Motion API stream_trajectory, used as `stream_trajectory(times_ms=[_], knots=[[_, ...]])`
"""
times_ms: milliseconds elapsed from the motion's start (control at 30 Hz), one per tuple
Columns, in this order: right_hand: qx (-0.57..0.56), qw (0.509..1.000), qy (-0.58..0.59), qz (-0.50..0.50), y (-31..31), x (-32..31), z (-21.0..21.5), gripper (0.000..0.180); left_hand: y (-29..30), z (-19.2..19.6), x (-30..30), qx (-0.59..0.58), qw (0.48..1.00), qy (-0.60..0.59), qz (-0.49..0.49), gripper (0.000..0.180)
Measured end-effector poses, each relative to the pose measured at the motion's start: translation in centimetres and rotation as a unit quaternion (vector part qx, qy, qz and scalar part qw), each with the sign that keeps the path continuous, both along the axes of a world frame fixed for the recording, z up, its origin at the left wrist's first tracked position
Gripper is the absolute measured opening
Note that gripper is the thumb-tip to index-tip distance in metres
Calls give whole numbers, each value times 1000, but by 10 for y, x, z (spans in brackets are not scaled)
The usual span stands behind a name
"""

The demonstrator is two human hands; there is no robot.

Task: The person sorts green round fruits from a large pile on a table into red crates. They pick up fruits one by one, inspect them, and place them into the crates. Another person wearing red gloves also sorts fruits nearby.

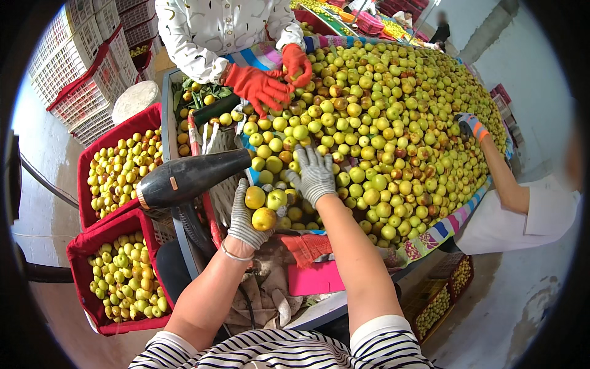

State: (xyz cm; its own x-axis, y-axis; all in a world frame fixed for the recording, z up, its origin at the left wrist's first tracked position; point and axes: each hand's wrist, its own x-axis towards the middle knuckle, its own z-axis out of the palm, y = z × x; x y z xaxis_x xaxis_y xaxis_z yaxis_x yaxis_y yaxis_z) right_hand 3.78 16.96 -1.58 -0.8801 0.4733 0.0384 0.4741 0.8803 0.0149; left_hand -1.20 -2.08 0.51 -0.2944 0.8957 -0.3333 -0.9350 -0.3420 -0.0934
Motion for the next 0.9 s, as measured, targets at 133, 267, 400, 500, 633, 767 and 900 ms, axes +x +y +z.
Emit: stream_trajectory(times_ms=[133,267,400,500,633,767,900], knots=[[35,986,17,163,-20,-5,2,66,2,-2,2,12,1000,23,-8,51],[-127,943,74,298,-31,2,16,57,-4,11,4,27,997,64,-12,46],[-335,911,192,148,-14,25,31,53,-4,2,-5,50,999,-16,-13,54],[-285,926,243,-45,15,66,72,52,-4,-3,-6,7,1000,-21,19,54],[-153,951,217,-160,81,156,77,58,0,-9,-2,0,1000,-14,16,53],[-115,982,96,-115,65,155,67,61,0,-4,0,-2,1000,4,2,55],[-43,987,107,-116,50,129,39,60,0,-6,1,0,1000,9,-9,53]])
